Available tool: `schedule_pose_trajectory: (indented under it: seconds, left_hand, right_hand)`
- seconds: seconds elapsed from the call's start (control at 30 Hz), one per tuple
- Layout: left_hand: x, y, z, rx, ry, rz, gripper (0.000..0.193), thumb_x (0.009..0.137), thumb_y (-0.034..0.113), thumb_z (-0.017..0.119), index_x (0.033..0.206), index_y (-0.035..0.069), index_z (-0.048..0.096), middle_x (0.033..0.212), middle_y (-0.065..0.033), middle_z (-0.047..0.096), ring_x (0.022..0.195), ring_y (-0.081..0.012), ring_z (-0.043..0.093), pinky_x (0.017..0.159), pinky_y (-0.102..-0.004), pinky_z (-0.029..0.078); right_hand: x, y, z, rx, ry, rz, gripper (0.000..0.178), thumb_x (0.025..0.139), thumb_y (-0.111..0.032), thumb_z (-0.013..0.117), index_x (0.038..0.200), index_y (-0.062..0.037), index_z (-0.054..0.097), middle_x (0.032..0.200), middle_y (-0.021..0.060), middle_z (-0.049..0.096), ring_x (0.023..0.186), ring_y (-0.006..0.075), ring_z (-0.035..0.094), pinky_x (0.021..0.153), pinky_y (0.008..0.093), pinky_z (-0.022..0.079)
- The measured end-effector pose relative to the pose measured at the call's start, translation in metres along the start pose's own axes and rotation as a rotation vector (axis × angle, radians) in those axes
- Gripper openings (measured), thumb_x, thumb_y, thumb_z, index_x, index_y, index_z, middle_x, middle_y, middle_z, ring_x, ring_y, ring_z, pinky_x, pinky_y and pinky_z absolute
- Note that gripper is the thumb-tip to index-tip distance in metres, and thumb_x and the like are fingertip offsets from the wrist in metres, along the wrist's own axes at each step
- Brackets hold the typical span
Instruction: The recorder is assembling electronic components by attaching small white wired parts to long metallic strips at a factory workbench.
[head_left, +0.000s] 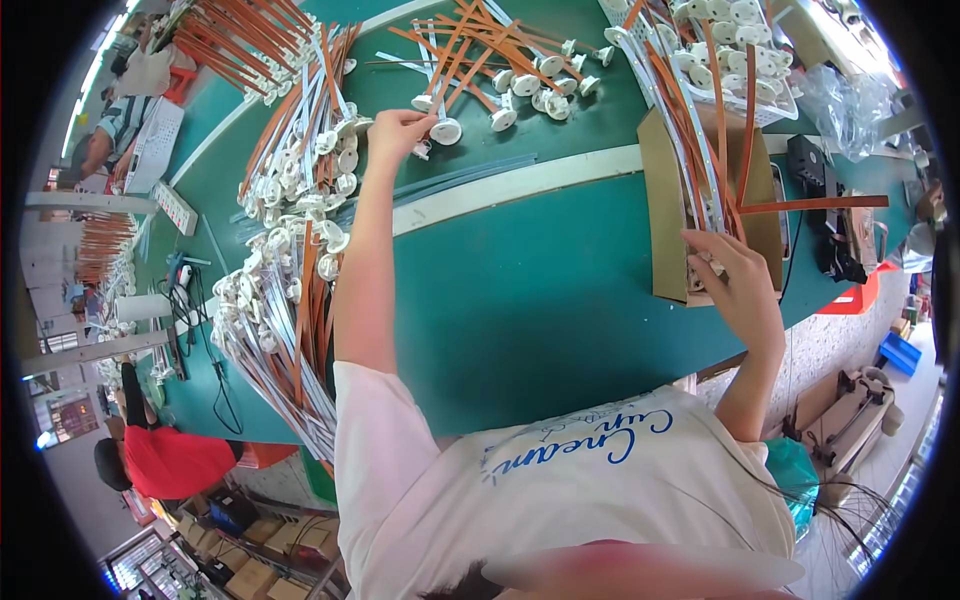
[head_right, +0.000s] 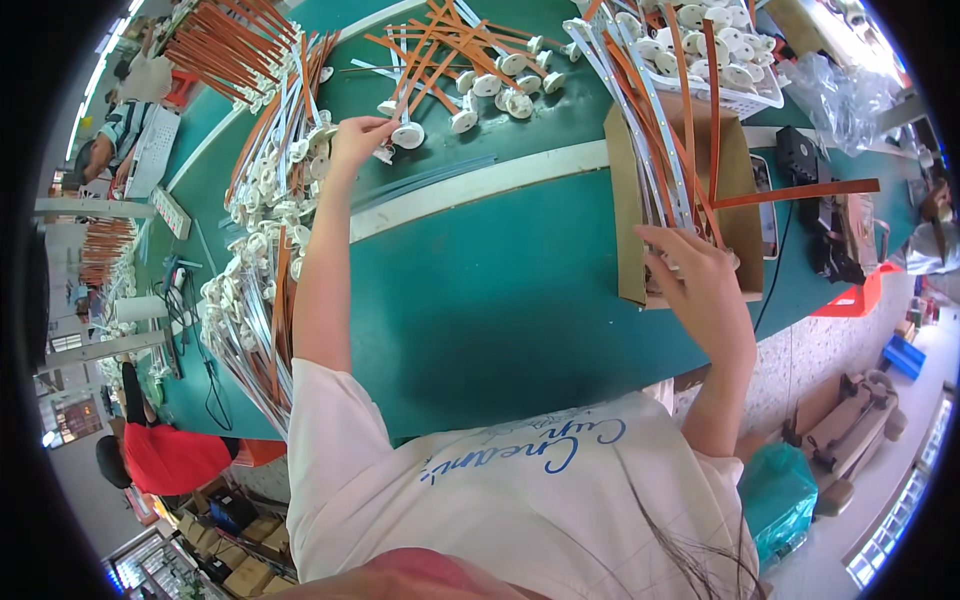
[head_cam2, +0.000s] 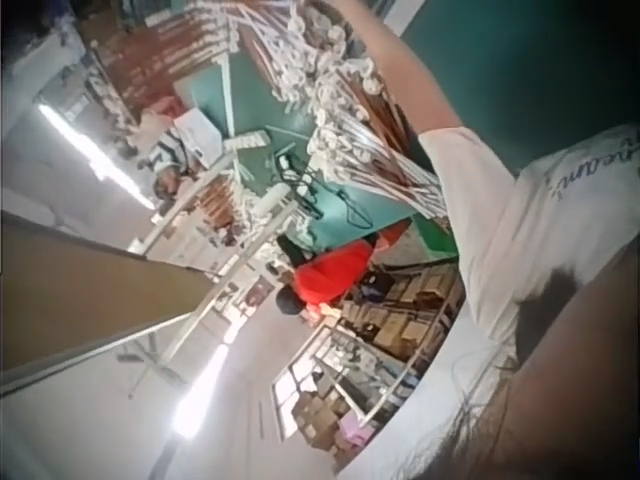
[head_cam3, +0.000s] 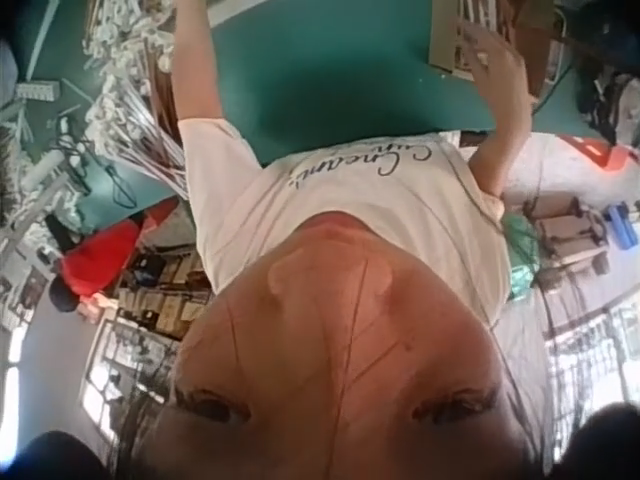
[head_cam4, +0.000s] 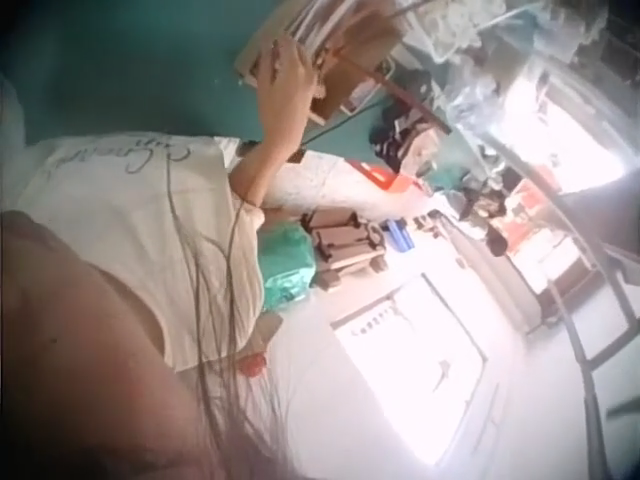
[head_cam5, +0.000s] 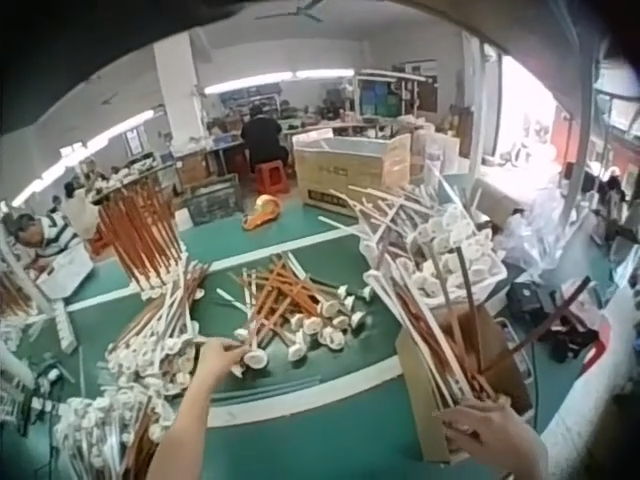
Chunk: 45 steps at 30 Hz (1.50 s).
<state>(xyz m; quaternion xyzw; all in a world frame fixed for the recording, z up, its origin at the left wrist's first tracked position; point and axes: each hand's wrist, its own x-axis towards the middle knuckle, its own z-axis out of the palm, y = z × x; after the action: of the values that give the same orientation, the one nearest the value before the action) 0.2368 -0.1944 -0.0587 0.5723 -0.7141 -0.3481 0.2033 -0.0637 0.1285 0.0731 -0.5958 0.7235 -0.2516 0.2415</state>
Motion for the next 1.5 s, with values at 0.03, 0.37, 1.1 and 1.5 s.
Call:
schedule_pose_trajectory:
  seconds: [0.03, 0.37, 1.1, 1.5]
  left_hand:
    - [0.001, 0.003, 0.0, 0.003, 0.005, -0.006, 0.033, 0.077, 0.031, 0.07, 0.091, 0.001, 0.07, 0.073, -0.006, 0.068, 0.067, -0.0094, 0.062, 0.064, -0.0243, 0.047]
    - [-0.092, 0.08, -0.1, -0.139, 0.398, 0.083, 0.023, 0.08, 0.02, 0.064, 0.088, -0.001, 0.066, 0.072, -0.0061, 0.065, 0.065, -0.0119, 0.062, 0.059, -0.0258, 0.049]
    - [-0.246, 0.096, 0.073, -0.479, 0.109, 0.41, 0.027, 0.071, 0.005, 0.073, 0.095, 0.007, 0.061, 0.095, -0.0096, 0.057, 0.089, -0.0233, 0.057, 0.076, -0.0316, 0.047]
    - [-0.256, 0.04, 0.121, -0.036, 0.32, 0.325, 0.037, 0.069, 0.019, 0.077, 0.099, 0.01, 0.056, 0.101, -0.0019, 0.059, 0.094, -0.0246, 0.053, 0.085, -0.0368, 0.04]
  right_hand:
    - [0.004, -0.001, 0.004, 0.007, -0.012, -0.035, 0.025, 0.083, 0.0, 0.057, 0.107, -0.0001, 0.06, 0.098, 0.0133, 0.064, 0.084, 0.0244, 0.063, 0.075, 0.0302, 0.049]
    - [0.019, -0.019, 0.015, -0.024, -0.069, -0.156, 0.023, 0.083, -0.003, 0.059, 0.105, 0.0001, 0.061, 0.087, 0.011, 0.062, 0.076, 0.0215, 0.061, 0.069, 0.0299, 0.048]
    - [0.044, -0.045, 0.078, 0.981, -0.351, -0.161, 0.017, 0.096, -0.014, 0.045, 0.095, 0.0015, 0.051, 0.082, 0.0101, 0.061, 0.068, 0.0136, 0.061, 0.064, 0.0248, 0.052]
    - [0.027, 0.005, 0.137, 0.499, -0.268, -0.062, 0.018, 0.091, -0.009, 0.054, 0.102, 0.0065, 0.054, 0.095, 0.0106, 0.062, 0.088, 0.0156, 0.063, 0.079, 0.0243, 0.05]
